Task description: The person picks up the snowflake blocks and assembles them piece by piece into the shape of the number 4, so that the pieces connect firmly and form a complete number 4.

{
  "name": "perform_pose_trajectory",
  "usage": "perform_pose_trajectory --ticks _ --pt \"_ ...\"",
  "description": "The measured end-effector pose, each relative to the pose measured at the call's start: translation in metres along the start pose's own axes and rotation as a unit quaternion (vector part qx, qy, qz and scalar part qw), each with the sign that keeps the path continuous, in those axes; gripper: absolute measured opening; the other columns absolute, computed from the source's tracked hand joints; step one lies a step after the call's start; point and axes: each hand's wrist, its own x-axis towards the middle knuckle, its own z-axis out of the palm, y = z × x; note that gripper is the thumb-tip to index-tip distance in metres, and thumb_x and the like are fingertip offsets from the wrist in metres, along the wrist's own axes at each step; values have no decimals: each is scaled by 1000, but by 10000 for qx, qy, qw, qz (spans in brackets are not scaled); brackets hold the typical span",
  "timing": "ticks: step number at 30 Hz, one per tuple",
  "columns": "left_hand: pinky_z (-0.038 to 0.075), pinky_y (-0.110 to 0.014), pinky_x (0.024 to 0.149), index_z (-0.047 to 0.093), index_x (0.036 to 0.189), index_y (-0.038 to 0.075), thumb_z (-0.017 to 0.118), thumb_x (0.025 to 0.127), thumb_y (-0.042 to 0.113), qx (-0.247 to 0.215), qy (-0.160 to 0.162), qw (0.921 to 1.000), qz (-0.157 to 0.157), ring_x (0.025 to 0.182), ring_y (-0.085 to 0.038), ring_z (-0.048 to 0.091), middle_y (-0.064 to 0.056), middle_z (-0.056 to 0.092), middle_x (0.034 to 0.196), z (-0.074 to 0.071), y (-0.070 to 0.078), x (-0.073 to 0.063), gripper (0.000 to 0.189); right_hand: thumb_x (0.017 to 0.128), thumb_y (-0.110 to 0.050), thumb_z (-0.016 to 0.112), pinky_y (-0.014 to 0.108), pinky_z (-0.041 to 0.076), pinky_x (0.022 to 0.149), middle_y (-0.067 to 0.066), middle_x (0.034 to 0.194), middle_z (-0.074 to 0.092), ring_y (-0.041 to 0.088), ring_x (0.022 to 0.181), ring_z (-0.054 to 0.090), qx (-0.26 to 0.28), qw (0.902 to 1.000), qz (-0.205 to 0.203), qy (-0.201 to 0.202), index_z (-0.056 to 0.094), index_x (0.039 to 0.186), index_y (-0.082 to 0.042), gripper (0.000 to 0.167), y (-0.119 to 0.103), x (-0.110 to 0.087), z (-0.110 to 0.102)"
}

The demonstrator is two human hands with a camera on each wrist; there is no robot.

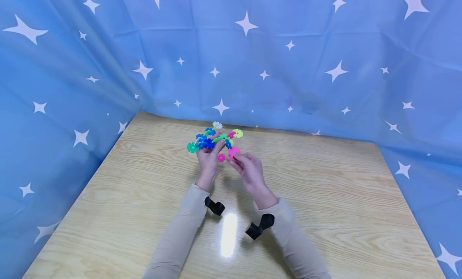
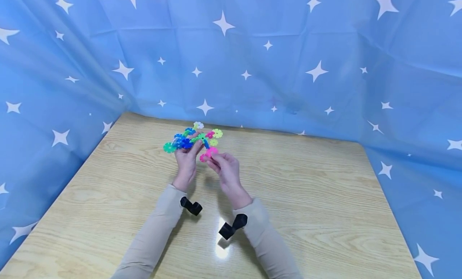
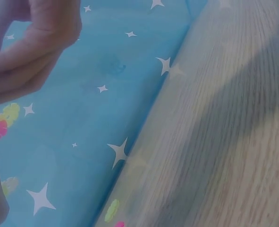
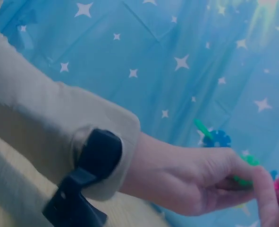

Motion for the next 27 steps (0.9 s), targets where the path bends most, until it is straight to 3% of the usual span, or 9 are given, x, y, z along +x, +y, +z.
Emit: perform_pose_trajectory --ticks 6,13,18,24,27 --pt "54 -37 86 58 115 -14 66 85 -2 -44 -14 10000 -11 96 -17 65 -22 62 116 0 1 -1 33 89 6 53 17 56 68 7 70 67 15 71 70 108 9998 -123 114 54 70 -4 21 6 -1 6" --pt "55 -33 85 60 113 -12 65 83 -7 -362 319 9985 -252 90 -16 66 -14 67 109 4 1 -3 31 88 12 51 17 56 66 7 70 63 14 67 69 253 9983 -493 175 56 63 -4 30 17 0 11" --pt "54 -32 86 61 110 -11 65 82 -7 -441 417 9979 -206 91 -15 66 -18 65 112 6 0 -3 28 87 14 51 18 56 65 7 70 61 14 66 69 284 9972 -642 240 56 62 -5 32 19 1 11" --pt "53 -33 88 61 111 -12 66 82 -6 -452 407 9980 -182 92 -15 66 -11 68 105 8 1 -5 30 87 14 51 19 57 66 8 70 60 14 66 69 283 9970 -714 134 55 63 -4 31 18 3 8" --pt "53 -33 89 58 114 -13 66 83 -6 -486 315 9981 -186 93 -15 65 -15 66 111 10 2 -3 33 88 13 51 19 57 67 8 70 62 16 68 69 274 9971 -707 48 55 65 -4 29 16 4 7"
